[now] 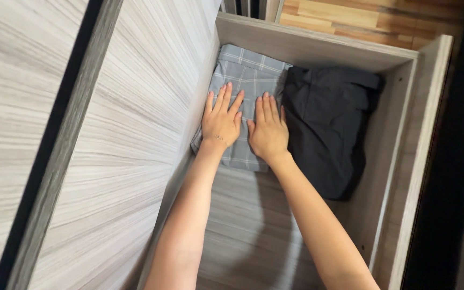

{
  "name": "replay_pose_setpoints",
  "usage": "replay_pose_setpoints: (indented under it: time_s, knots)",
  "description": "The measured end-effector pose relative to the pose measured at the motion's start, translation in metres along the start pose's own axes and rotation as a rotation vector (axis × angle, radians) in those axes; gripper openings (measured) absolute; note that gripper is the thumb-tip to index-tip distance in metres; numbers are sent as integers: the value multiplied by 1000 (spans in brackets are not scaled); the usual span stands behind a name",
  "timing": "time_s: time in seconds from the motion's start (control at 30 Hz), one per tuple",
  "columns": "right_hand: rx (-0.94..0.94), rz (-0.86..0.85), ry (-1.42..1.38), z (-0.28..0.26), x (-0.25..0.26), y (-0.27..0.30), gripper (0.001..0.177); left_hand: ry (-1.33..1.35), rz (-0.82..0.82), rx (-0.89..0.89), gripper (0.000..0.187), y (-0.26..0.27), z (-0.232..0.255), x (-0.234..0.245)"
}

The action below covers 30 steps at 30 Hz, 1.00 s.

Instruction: The person is folding various items of clothing and placing them into a drawer.

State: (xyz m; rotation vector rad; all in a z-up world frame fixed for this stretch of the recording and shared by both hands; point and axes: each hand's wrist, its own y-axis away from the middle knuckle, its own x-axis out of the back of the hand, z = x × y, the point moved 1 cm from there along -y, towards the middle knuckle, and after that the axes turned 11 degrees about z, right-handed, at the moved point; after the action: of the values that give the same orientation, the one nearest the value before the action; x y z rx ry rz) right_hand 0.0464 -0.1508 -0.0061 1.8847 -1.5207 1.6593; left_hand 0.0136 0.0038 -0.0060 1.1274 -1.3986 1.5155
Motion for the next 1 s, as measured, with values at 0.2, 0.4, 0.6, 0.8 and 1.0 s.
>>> replay_pose_setpoints:
  time_s: [0.2,0.4,0.6,0.8,1.0]
  knots:
    - [78,90,139,-4,54,-3,51,-161,-168,62,67,-12,18,9]
    - [-135,106,249,62,47,7,77,76,102,225,65,37,56,25]
    - [-262,-285,124,72,68,-19,83,172,-92,328,68,44,45,20]
    - [-281,-339,89,63,112,3,80,178,19,301,64,74,59,41]
    - [-186,-356,68,38,170,50,76,359,24,349,55,111,99,68]
